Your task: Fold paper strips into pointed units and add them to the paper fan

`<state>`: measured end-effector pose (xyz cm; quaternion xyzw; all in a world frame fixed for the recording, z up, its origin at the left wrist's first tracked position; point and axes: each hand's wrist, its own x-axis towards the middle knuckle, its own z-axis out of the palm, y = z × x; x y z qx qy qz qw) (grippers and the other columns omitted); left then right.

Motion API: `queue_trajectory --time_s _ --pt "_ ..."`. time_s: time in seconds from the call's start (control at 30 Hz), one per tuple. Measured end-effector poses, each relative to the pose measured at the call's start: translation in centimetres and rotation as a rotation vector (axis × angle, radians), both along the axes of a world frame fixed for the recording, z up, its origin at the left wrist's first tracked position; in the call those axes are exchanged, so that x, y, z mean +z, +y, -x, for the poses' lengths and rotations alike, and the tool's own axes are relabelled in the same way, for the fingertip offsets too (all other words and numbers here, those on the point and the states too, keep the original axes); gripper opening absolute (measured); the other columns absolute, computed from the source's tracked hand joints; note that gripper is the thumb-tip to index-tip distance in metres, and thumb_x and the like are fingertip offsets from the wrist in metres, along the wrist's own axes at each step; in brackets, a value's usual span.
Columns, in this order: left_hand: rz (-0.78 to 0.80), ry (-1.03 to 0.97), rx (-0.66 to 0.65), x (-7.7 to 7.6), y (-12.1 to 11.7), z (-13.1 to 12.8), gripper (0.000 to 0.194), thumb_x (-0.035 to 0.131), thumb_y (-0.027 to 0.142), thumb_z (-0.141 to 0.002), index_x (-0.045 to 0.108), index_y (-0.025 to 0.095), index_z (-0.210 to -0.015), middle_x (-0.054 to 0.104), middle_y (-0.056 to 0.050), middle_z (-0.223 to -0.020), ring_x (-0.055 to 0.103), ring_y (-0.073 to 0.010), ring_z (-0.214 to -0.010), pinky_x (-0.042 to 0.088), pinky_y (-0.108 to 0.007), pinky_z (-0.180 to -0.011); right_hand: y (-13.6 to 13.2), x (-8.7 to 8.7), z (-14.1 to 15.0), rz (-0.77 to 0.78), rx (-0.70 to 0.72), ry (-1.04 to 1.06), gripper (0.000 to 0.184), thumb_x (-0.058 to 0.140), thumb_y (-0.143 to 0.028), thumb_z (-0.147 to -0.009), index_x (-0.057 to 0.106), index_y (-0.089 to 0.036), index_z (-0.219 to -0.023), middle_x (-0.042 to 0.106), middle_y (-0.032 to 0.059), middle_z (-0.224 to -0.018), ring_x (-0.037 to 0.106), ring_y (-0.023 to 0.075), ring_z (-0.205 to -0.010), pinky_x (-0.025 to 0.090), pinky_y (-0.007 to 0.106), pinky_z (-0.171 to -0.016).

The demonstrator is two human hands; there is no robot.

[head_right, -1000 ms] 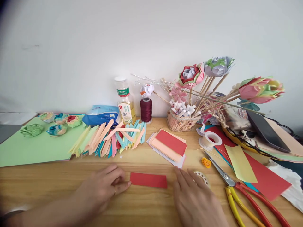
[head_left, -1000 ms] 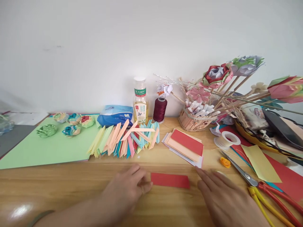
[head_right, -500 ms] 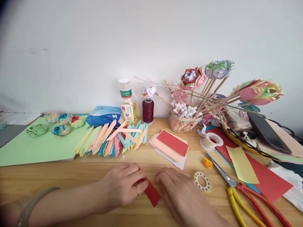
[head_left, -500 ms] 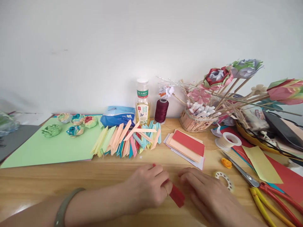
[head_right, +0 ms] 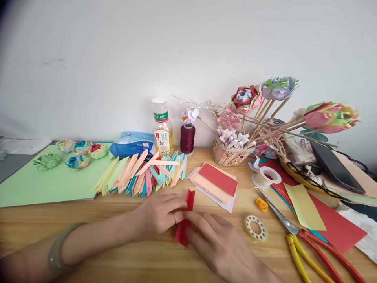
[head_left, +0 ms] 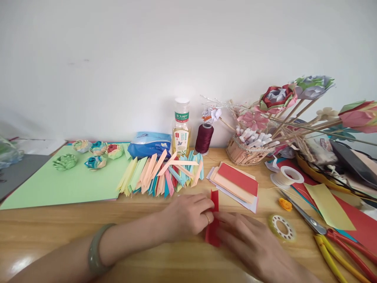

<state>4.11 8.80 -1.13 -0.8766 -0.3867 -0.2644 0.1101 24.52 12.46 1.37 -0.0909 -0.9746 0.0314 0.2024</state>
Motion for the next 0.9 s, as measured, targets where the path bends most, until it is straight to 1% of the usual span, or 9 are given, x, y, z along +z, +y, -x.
queue_trajectory --time_s 0.07,0.13,0.2,0.3,0.37,0.43,0.53,0.67,0.9 --pt "0.018 0.028 -0.005 -0.2 -0.3 0.2 0.027 0.042 0.013 -0.093 0.06 0.014 -0.072 0.062 -0.003 -0.085 0.055 -0.0143 -0.073 0.043 -0.026 -0.062 0.1 -0.1 0.1 0.012 0.0 -0.004 0.035 0.028 -0.011 -0.096 0.062 -0.014 -0.092 0.067 0.0104 -0.096 0.061 0.0157 -0.077 0.052 0.028 -0.064" --pt "0.012 0.063 -0.052 -0.2 -0.7 0.3 0.023 0.046 0.013 -0.091 0.06 0.015 -0.073 0.063 -0.003 -0.086 0.054 -0.0135 -0.074 0.043 -0.025 -0.062 0.2 -0.5 0.2 0.026 -0.034 -0.021 0.036 0.027 -0.011 -0.096 0.062 -0.014 -0.092 0.067 0.0101 -0.09 0.06 0.0169 -0.077 0.051 0.029 -0.064" --pt "-0.026 0.08 -0.112 -0.1 -1.1 0.4 0.022 0.048 0.011 -0.089 0.06 0.015 -0.071 0.064 -0.003 -0.087 0.052 -0.0124 -0.072 0.044 -0.024 -0.061 0.3 -0.9 0.2 0.056 -0.078 -0.028 0.033 0.028 -0.013 -0.097 0.061 -0.014 -0.092 0.066 0.0089 -0.086 0.06 0.0177 -0.078 0.051 0.031 -0.067" --pt "-0.114 0.092 -0.152 0.2 -1.5 0.6 0.021 0.048 0.008 -0.086 0.064 0.012 -0.072 0.065 -0.005 -0.099 0.053 -0.0145 -0.077 0.047 -0.028 -0.067 0.5 -1.4 0.1 0.086 -0.117 -0.039 0.03 0.032 -0.014 -0.096 0.06 -0.015 -0.086 0.064 0.0073 -0.082 0.059 0.0183 -0.078 0.049 0.032 -0.068" --pt "-0.144 0.101 -0.147 0.3 -1.8 0.8 0.022 0.046 0.007 -0.086 0.066 0.01 -0.076 0.065 -0.008 -0.103 0.054 -0.0171 -0.084 0.049 -0.031 -0.072 0.6 -1.6 0.1 0.087 -0.125 -0.037 0.026 0.036 -0.013 -0.094 0.06 -0.015 -0.086 0.064 0.0068 -0.082 0.059 0.0186 -0.079 0.049 0.032 -0.069" --pt "-0.151 0.114 -0.142 0.1 -2.2 1.0 0.024 0.045 0.006 -0.086 0.066 0.01 -0.076 0.066 -0.008 -0.095 0.055 -0.0187 -0.087 0.049 -0.034 -0.076 0.6 -1.6 0.1 0.095 -0.115 -0.018 0.02 0.041 -0.012 -0.092 0.061 -0.015 -0.09 0.064 0.0058 -0.082 0.059 0.018 -0.077 0.048 0.031 -0.068" --pt "-0.146 0.155 -0.131 -0.1 -2.8 1.2 0.024 0.044 0.006 -0.087 0.066 0.009 -0.078 0.067 -0.01 -0.084 0.058 -0.02 -0.086 0.049 -0.036 -0.079 0.7 -1.5 0.4 0.161 -0.096 -0.011 0.015 0.047 -0.013 -0.09 0.061 -0.018 -0.093 0.064 0.0041 -0.081 0.059 0.0161 -0.074 0.047 0.029 -0.067" --pt "-0.132 0.15 -0.071 -0.2 -3.5 1.2 0.023 0.043 0.007 -0.087 0.066 0.007 -0.084 0.068 -0.011 -0.08 0.061 -0.0197 -0.08 0.05 -0.036 -0.079 0.7 -1.0 0.7 0.269 -0.118 -0.063 0.013 0.049 -0.018 -0.089 0.061 -0.02 -0.085 0.062 0.0036 -0.081 0.058 0.0148 -0.072 0.046 0.027 -0.064" --pt "-0.135 0.226 0.01 -0.6 -4.4 0.7 0.018 0.047 0.01 -0.085 0.065 0.007 -0.086 0.068 -0.015 -0.095 0.062 -0.0222 -0.085 0.047 -0.041 -0.085 0.5 -1.1 1.0 0.358 -0.16 -0.036 0.011 0.052 -0.022 -0.089 0.062 -0.02 -0.083 0.062 0.0036 -0.079 0.058 0.0158 -0.071 0.045 0.027 -0.061"
